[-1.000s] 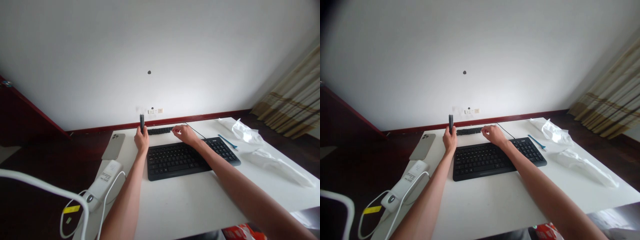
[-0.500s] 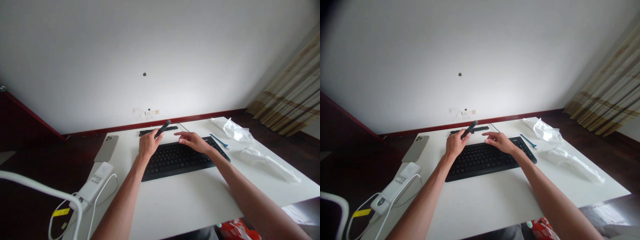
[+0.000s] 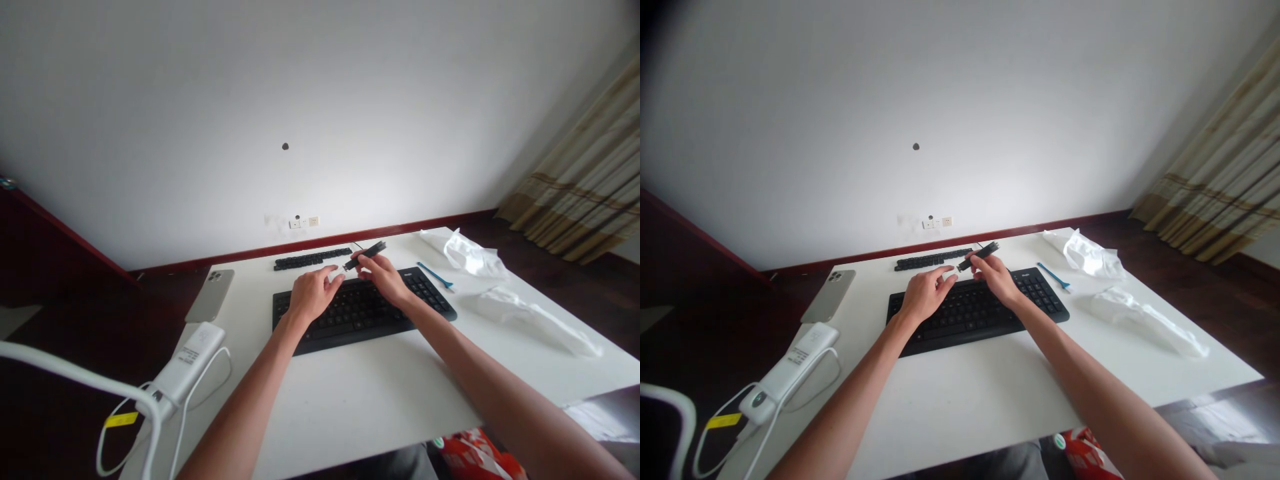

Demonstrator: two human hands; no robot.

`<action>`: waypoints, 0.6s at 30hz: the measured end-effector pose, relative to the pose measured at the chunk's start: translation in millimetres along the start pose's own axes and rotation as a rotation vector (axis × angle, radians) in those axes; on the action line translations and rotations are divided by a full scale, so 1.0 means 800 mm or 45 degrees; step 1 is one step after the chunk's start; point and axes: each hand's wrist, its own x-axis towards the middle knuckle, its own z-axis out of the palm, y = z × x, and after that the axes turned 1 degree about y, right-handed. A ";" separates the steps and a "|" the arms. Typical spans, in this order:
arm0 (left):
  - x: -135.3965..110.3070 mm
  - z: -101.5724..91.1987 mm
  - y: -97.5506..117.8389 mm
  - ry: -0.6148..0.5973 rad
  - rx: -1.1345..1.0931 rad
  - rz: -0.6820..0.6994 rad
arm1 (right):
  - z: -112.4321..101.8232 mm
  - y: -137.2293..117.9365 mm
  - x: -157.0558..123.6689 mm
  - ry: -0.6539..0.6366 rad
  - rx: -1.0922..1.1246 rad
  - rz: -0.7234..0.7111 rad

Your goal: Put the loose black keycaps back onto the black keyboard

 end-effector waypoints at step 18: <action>-0.006 -0.003 0.013 -0.409 -0.249 -0.027 | -0.039 0.015 0.018 0.134 -0.183 -0.084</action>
